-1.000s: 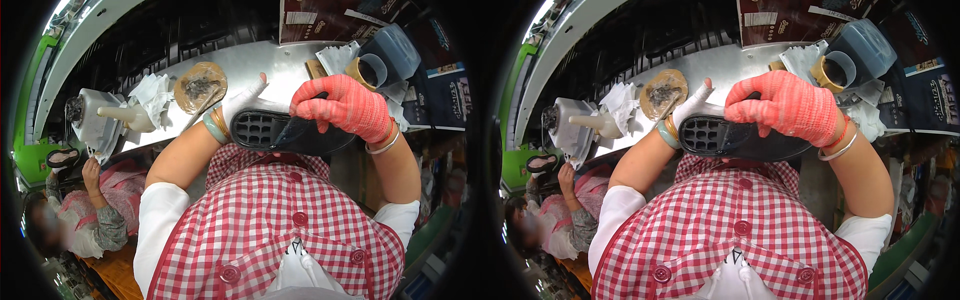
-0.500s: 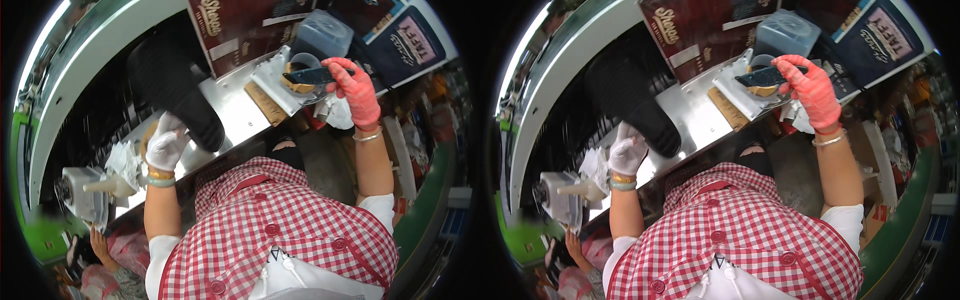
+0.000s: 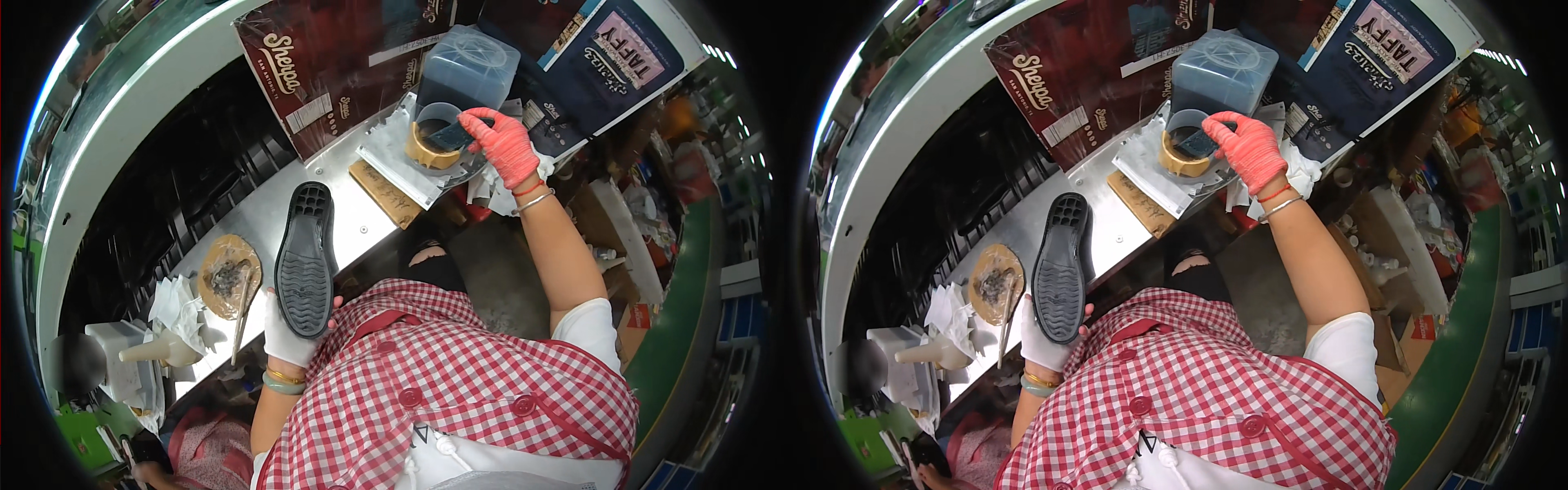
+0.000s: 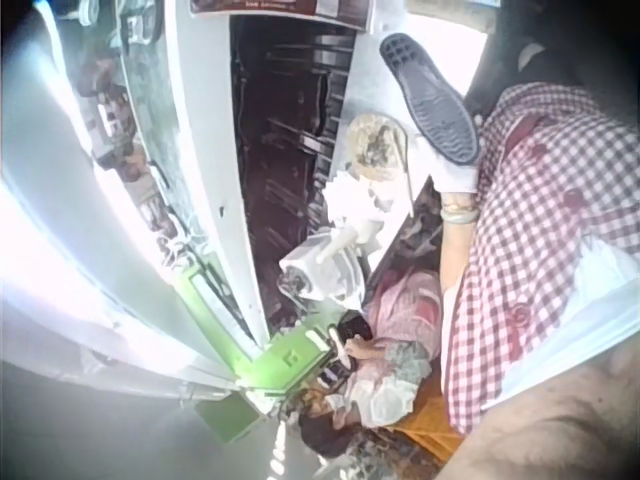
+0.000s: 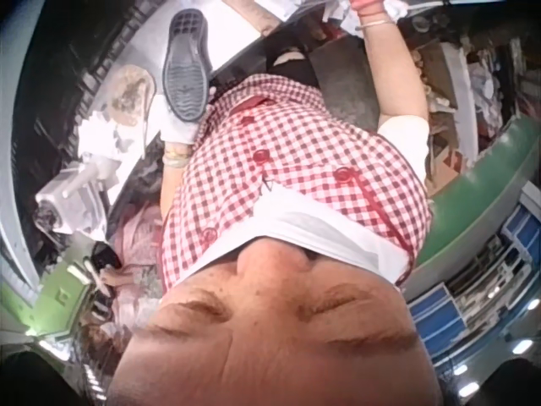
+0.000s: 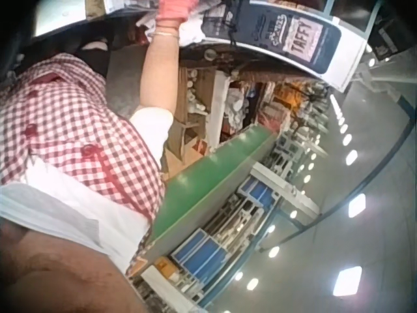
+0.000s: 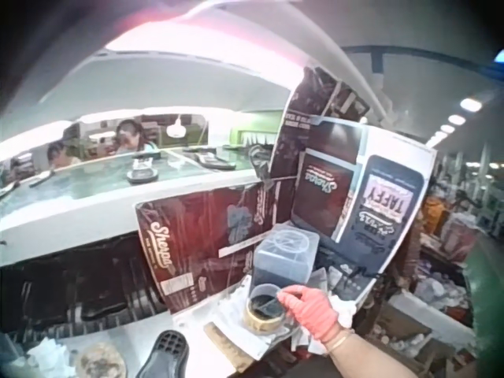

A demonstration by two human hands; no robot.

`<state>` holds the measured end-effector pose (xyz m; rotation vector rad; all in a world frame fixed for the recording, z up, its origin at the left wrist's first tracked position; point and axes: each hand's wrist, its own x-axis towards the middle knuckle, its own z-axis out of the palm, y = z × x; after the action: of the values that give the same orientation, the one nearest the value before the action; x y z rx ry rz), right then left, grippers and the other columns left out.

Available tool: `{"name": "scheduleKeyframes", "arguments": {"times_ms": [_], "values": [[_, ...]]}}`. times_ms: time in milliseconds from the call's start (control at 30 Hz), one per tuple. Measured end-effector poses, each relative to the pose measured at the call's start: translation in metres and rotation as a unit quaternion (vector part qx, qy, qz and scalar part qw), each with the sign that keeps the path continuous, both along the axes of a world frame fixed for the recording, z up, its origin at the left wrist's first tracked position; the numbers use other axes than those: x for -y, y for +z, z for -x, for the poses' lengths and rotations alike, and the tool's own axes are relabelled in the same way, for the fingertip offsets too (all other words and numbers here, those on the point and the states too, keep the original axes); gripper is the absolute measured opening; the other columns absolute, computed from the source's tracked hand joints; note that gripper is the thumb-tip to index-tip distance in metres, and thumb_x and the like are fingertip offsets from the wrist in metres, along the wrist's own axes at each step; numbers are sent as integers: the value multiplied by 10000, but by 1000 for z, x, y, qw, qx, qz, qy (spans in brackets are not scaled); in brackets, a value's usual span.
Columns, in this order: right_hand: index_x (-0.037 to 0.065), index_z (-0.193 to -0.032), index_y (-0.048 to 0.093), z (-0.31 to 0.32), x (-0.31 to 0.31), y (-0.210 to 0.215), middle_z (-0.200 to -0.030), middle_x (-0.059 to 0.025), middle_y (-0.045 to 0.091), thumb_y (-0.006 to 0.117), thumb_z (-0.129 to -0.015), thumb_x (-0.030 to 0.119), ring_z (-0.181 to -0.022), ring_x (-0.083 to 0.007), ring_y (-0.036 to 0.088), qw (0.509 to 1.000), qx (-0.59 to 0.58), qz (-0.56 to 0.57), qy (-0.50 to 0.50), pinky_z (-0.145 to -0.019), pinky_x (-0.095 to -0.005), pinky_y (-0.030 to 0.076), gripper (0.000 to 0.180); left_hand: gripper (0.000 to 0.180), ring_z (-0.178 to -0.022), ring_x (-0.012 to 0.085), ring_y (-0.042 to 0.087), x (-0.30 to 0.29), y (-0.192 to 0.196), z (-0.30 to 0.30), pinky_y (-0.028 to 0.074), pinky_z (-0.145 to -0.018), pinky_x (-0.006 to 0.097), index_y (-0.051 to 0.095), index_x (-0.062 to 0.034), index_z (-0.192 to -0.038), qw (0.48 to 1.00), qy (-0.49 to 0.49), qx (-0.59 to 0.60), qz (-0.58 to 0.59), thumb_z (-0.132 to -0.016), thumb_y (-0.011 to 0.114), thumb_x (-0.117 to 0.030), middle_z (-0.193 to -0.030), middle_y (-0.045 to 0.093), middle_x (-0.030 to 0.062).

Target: The person scrubs the soles of black slipper-style shoes with a blue scrubbing tool. They repeatedly pick up a slipper from a green conveyor belt, scrub the sole, and place it back on the belt.

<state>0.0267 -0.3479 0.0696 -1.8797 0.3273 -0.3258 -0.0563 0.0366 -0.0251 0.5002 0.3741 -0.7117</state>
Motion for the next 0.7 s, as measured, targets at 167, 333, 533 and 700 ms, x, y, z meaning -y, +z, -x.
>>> {"name": "scheduleKeyframes", "arguments": {"times_ms": [167, 333, 533, 700], "values": [[55, -930, 668, 6, 20, -2, -740, -11, 635, 618, -870, 278, -499, -41, 536, 995, -10, -102, -6, -436, -176, 361, 236, 678, -1013, 375, 575, 18, 10, -14, 539, -634, 430, 428, -88, -1308, 997, 7, 66, 50, -881, 354, -609, -1205, 540, 144], [54, -966, 641, 33, -62, 6, -807, -22, 646, 558, -912, 246, -549, -60, 593, 958, 37, -273, 76, -442, -145, 388, 216, 669, -1100, 434, 513, 44, 18, -32, 534, -700, 510, 413, -89, -1321, 988, 19, 98, 118, -862, 439, -575, -1243, 514, 166], [17, -1043, 607, 55, -145, 18, -904, -47, 649, 535, -925, 219, -615, -103, 628, 933, 20, -335, 126, -490, -172, 459, 245, 710, -1122, 419, 486, 65, 49, -30, 508, -801, 570, 389, -79, -1329, 976, 32, 139, 163, -809, 581, -522, -1272, 473, 184], [10, -1065, 603, 57, -160, 14, -924, -65, 645, 537, -922, 205, -661, -122, 640, 933, 13, -330, 142, -517, -184, 483, 250, 754, -1183, 384, 445, 66, 47, -27, 489, -837, 591, 325, -89, -1364, 966, 18, 179, 185, -801, 611, -500, -1319, 404, 166]]}}
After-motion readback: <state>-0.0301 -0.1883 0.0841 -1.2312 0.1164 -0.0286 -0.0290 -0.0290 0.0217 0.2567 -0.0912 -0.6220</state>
